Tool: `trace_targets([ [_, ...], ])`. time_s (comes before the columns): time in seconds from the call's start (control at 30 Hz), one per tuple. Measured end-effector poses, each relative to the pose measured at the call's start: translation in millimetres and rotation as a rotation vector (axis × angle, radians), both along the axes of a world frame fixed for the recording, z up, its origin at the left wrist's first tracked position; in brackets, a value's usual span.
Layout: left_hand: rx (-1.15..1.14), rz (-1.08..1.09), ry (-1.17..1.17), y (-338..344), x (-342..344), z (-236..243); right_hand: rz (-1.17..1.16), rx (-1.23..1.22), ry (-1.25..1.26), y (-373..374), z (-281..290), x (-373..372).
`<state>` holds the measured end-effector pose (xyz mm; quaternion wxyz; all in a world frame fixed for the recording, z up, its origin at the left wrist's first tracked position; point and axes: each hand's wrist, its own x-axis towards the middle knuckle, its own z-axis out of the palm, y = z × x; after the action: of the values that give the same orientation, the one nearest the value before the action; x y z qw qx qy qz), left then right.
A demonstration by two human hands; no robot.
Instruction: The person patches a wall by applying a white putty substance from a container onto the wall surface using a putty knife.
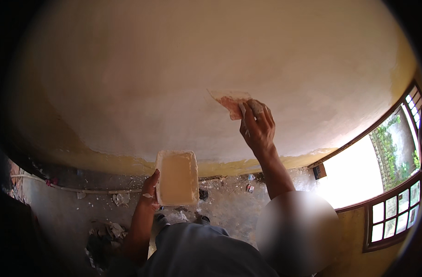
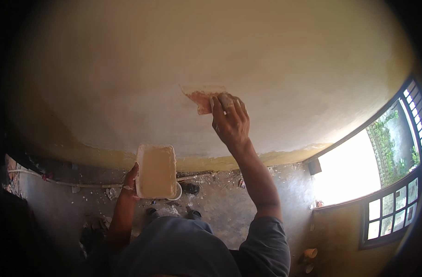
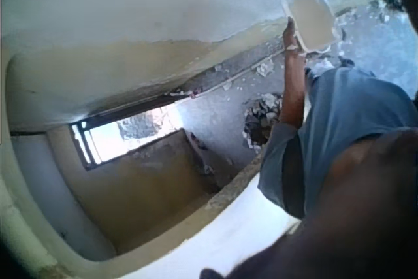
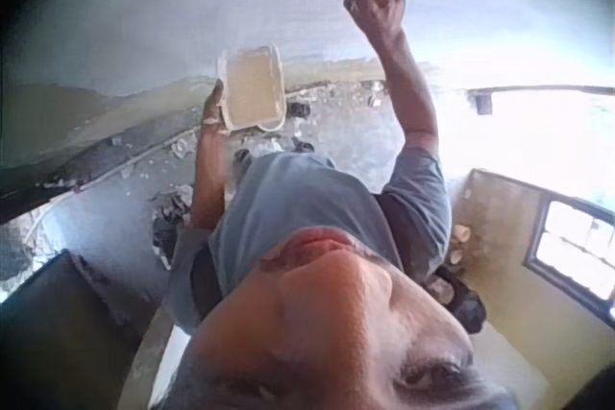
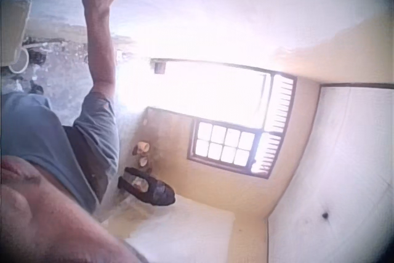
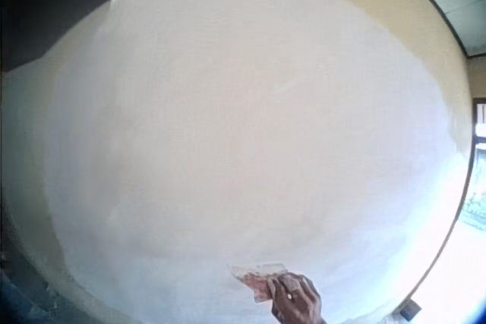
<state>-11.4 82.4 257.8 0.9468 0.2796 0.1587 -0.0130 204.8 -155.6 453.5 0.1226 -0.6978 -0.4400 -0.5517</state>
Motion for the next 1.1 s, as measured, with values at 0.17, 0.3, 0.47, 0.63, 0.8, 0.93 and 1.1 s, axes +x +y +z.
trace_targets([
  [0.17,0.043,0.017,0.006,5.7,-10.2,-7.2,-0.296,-0.189,0.016,19.4,98.5,28.9],
  [0.3,0.033,0.052,0.005,9.3,-18.5,-14.3,-0.240,-0.113,0.373,14.2,223.6,24.8],
  [0.47,0.014,0.082,-0.005,12.3,-22.3,-19.0,-0.091,-0.159,0.236,-2.2,184.2,27.0],
  [0.63,-0.014,0.082,-0.003,10.3,-20.1,-11.9,-0.201,-0.271,0.374,20.0,80.5,34.8],
  [0.8,-0.041,0.049,0.014,19.6,-25.9,-31.9,-0.153,-0.005,0.298,15.2,173.8,47.0],
  [0.93,-0.016,0.078,0.009,15.7,-27.4,-30.9,-0.049,-0.042,0.311,13.5,165.9,37.8],
  [1.1,-0.049,0.077,0.018,12.1,-27.4,-34.2,-0.142,-0.391,0.513,10.4,-4.2,31.5],
])
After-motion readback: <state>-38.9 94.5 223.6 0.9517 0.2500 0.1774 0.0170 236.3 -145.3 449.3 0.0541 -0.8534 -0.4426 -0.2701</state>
